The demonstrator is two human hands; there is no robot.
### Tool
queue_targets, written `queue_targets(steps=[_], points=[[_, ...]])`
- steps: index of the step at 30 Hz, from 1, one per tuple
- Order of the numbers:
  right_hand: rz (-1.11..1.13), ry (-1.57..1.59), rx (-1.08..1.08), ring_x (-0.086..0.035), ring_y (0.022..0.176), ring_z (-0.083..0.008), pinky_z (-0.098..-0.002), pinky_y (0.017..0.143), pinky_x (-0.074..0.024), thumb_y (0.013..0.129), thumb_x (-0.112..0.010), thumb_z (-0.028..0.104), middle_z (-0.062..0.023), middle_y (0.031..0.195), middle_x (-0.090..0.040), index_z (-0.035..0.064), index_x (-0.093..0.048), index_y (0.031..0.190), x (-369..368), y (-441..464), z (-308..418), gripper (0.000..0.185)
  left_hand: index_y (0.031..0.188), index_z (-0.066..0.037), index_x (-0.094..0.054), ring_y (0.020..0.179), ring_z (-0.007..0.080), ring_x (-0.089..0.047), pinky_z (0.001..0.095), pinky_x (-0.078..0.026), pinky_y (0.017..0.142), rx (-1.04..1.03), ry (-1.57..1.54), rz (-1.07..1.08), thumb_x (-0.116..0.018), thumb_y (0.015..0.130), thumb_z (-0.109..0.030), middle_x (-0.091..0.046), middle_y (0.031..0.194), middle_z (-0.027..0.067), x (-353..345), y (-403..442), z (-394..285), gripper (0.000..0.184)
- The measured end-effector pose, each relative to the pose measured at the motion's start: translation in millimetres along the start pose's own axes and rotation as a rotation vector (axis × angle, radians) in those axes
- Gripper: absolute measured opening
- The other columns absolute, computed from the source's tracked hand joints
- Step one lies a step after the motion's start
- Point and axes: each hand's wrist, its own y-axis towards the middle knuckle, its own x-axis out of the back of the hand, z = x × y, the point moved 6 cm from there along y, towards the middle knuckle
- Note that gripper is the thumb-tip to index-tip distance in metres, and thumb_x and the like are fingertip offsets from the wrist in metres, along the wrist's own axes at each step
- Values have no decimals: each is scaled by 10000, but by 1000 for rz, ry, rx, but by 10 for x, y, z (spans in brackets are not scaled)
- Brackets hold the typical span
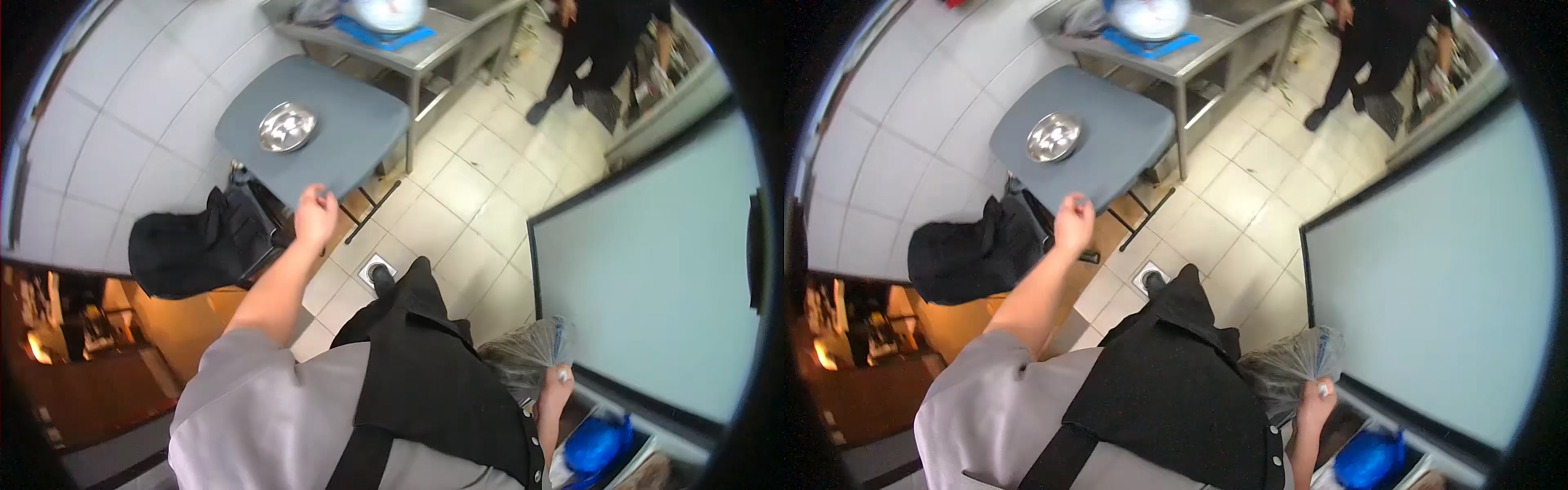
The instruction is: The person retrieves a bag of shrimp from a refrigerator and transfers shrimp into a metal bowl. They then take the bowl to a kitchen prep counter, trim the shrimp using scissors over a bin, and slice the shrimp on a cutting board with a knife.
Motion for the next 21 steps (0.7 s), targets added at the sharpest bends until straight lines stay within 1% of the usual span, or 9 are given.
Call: queue_targets(steps=[1,3,6,10,12,15,18,20,21], points=[[65,-42,1,-324,592,-44,-270,506,-257,796,-573,-19,81,645,-343,126,-387,657,-342,265,182,273,1152,-24,-591,781,307,-685,411,-537,701,210,-61,-22,-635,945,-339,-687,904,159,-56,353,319,380],[158,-160,86,-336,577,-41,-265,497,-256,798,-582,-12,83,629,-355,126,-405,654,-859,543,503,266,1179,-22,-551,755,240,-684,370,-507,587,763,-563,85,-611,965,-422,-693,904,118,-265,873,975,457],[267,-302,199,-341,562,-39,-262,490,-264,803,-597,5,82,626,-385,126,-417,658,-1768,642,1258,260,1075,-40,-591,749,190,-672,301,-478,565,1024,-1103,278,-519,998,-490,-696,943,91,-333,1314,1216,462],[443,-281,248,-353,567,-44,-275,498,-292,812,-612,31,77,621,-384,123,-420,665,-2728,809,1905,259,1134,-20,-573,739,192,-678,316,-502,572,915,-1069,264,-493,1027,-380,-700,942,95,-388,1857,1549,384],[537,-314,433,-366,580,-48,-275,511,-307,816,-615,36,75,624,-390,121,-420,666,-3297,744,2314,260,1177,-4,-558,749,204,-688,332,-516,583,819,-1021,252,-479,1036,-326,-707,953,102,-409,2091,1712,360],[636,-283,514,-385,592,-55,-279,518,-317,819,-631,48,67,634,-409,119,-435,663,-4131,770,2733,261,1265,-35,-540,863,211,-699,368,-541,699,860,-1057,214,-488,1028,-294,-706,1056,95,-327,2256,1699,354],[744,-248,562,-401,588,-63,-286,514,-322,816,-644,56,58,645,-430,110,-469,668,-4909,740,3130,235,1313,-79,-540,1003,198,-680,363,-527,809,731,-1172,3,-507,1019,-291,-683,1163,74,99,2231,1504,364],[791,-200,530,-424,594,-69,-291,521,-342,815,-646,57,48,647,-454,99,-505,680,-5362,756,3238,200,1343,-105,-530,1050,192,-659,361,-507,851,723,-1050,68,-520,1019,-313,-665,1209,63,350,2052,1476,385],[828,-188,508,-456,612,-76,-289,540,-369,818,-646,60,35,667,-498,82,-554,715,-5591,737,3253,140,1358,-118,-525,1073,189,-649,360,-497,871,713,-984,96,-527,1019,-324,-656,1231,57,461,1970,1507,397]])
